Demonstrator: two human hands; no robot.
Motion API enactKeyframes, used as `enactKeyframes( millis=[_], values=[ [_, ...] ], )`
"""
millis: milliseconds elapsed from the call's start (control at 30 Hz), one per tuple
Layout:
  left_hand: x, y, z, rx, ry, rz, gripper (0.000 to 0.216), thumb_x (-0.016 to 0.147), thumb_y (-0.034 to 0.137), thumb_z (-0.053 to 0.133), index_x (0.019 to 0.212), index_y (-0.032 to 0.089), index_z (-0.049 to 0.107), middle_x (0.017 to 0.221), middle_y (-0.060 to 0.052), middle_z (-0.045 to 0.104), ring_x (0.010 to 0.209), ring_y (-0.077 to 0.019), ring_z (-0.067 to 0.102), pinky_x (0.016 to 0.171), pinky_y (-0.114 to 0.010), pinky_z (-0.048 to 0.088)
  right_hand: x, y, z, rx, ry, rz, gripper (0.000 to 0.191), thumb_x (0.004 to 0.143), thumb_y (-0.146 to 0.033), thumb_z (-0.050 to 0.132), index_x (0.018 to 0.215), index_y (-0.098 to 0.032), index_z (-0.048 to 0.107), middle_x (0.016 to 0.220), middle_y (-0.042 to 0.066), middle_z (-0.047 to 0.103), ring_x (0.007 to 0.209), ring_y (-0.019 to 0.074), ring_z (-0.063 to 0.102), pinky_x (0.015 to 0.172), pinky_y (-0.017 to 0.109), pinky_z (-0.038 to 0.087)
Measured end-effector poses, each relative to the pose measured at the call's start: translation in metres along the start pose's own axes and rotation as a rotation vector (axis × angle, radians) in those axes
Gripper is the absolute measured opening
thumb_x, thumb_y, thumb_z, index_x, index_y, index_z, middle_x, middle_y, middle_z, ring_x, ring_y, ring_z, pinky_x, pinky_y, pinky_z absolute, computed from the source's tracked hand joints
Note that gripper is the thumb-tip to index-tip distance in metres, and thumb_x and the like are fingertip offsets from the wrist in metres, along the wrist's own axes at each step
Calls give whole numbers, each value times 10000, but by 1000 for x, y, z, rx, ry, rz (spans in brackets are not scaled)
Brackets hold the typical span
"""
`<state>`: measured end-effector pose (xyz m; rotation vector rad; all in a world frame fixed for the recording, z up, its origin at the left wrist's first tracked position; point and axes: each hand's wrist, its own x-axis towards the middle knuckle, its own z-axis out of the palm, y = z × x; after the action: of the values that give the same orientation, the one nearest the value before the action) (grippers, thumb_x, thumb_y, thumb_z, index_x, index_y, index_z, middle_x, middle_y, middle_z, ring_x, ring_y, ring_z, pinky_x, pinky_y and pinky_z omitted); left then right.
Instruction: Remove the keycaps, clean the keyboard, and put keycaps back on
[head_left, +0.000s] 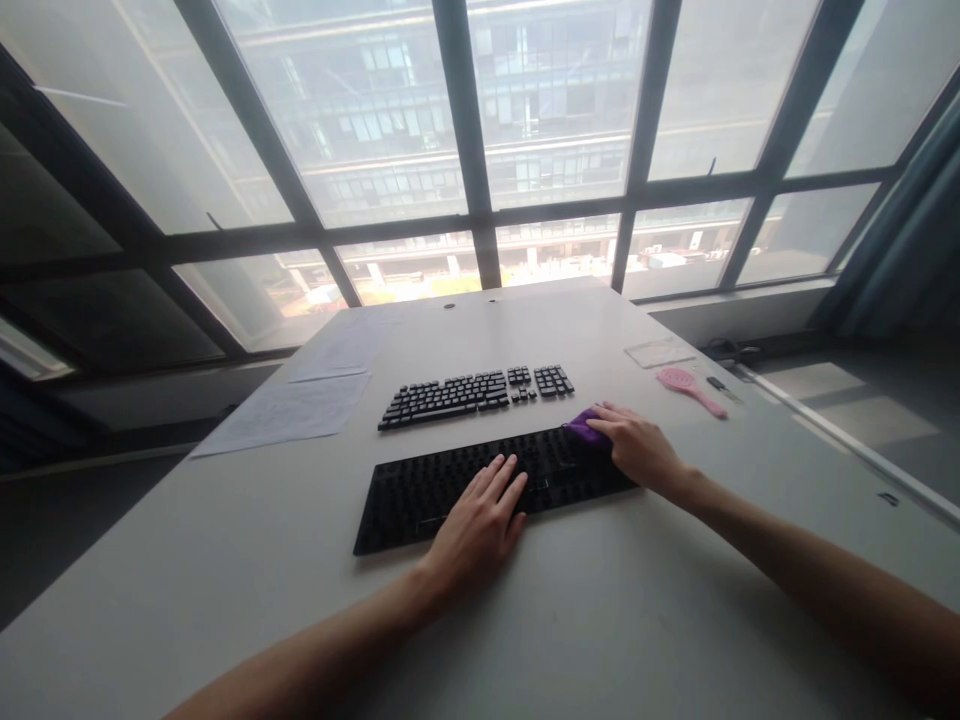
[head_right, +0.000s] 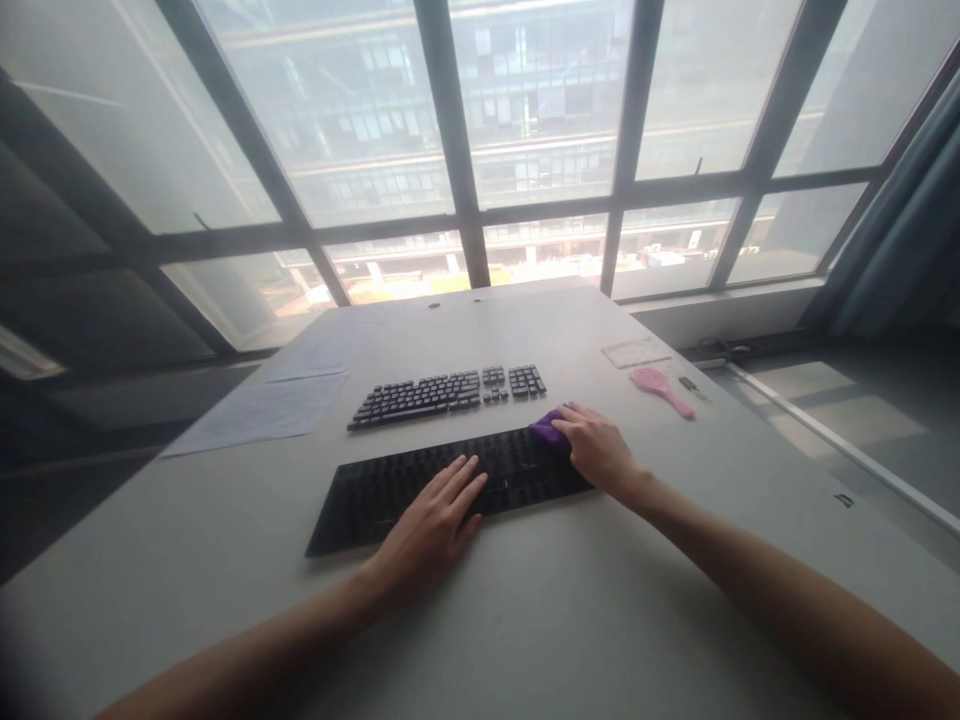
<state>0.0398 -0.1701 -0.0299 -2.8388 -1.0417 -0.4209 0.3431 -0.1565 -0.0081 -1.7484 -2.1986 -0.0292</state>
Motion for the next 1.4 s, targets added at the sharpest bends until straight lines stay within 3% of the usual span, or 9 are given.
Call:
enactKeyframes(
  millis=[133, 367, 567, 700, 767, 867, 1000, 1133, 1400],
  values=[
    [1, 0, -3, -5, -2, 3, 489, 963, 303, 514, 1427, 151, 495, 1548, -145, 411, 1449, -296, 359, 1172, -476, 384, 0, 10, -3, -100, 19, 56, 515, 838, 39, 422, 1223, -158, 701, 1422, 113, 579, 1369, 288, 471, 1131, 443, 383],
    [1, -1, 1, -15, 9, -4, 489, 959, 297, 524, 1430, 169, 493, 1548, -132, 413, 1447, -298, 361, 1169, -482, 385, 2, -4, 1, -23, -17, -111, 613, 801, 71, 425, 1315, -192, 631, 1480, 75, 524, 1409, 217, 419, 1137, 350, 370],
    [0, -3, 3, 4, -6, 0, 495, 972, 308, 502, 1447, 173, 468, 1558, -128, 398, 1450, -293, 354, 1166, -491, 388, 1, 15, -13, -154, -1, 204, 360, 901, -39, 415, 1077, -141, 712, 1173, 151, 688, 1144, 269, 615, 965, 372, 471],
    [0, -3, 4, -8, 9, -1, 493, 971, 306, 500, 1449, 185, 468, 1561, -123, 395, 1448, -290, 359, 1164, -490, 390, -3, 32, -18, -98, 147, 321, 448, 899, -42, 391, 1253, -152, 642, 1264, 143, 667, 1099, 277, 650, 914, 388, 513],
    [-1, -3, 5, -22, 24, 2, 492, 968, 303, 502, 1447, 195, 470, 1561, -117, 395, 1445, -292, 364, 1159, -497, 395, -4, 32, -17, -29, 206, 246, 547, 866, -7, 395, 1357, -162, 580, 1392, 120, 599, 1246, 267, 580, 1010, 390, 481],
    [0, -3, 4, -33, 35, 2, 492, 966, 300, 500, 1445, 193, 473, 1560, -118, 397, 1443, -296, 366, 1157, -497, 396, -8, 19, -14, 44, 65, 92, 620, 819, 24, 417, 1384, -182, 567, 1459, 85, 548, 1348, 232, 502, 1092, 363, 430],
    [1, -2, 2, -19, 20, -6, 483, 962, 291, 503, 1434, 187, 488, 1550, -119, 412, 1438, -295, 374, 1156, -485, 400, -30, -18, -13, -42, -109, 70, 572, 772, 53, 422, 1304, -50, 605, 1366, 213, 598, 1281, 303, 561, 1019, 395, 485],
    [1, -2, 3, -26, 28, 2, 483, 953, 275, 506, 1428, 191, 493, 1552, -115, 409, 1436, -293, 377, 1154, -482, 403, -56, -57, -19, -31, -162, 25, 526, 770, 50, 439, 1246, -52, 637, 1305, 225, 635, 1219, 308, 603, 993, 396, 504],
    [5, 3, -6, -46, 40, 4, 545, 918, 217, 525, 1454, 169, 447, 1562, -114, 393, 1450, -301, 349, 1169, -505, 387, -47, -52, -10, 1, 25, -31, 611, 804, 57, 398, 1382, -78, 544, 1453, 163, 537, 1388, 276, 453, 1140, 400, 391]
  ],
)
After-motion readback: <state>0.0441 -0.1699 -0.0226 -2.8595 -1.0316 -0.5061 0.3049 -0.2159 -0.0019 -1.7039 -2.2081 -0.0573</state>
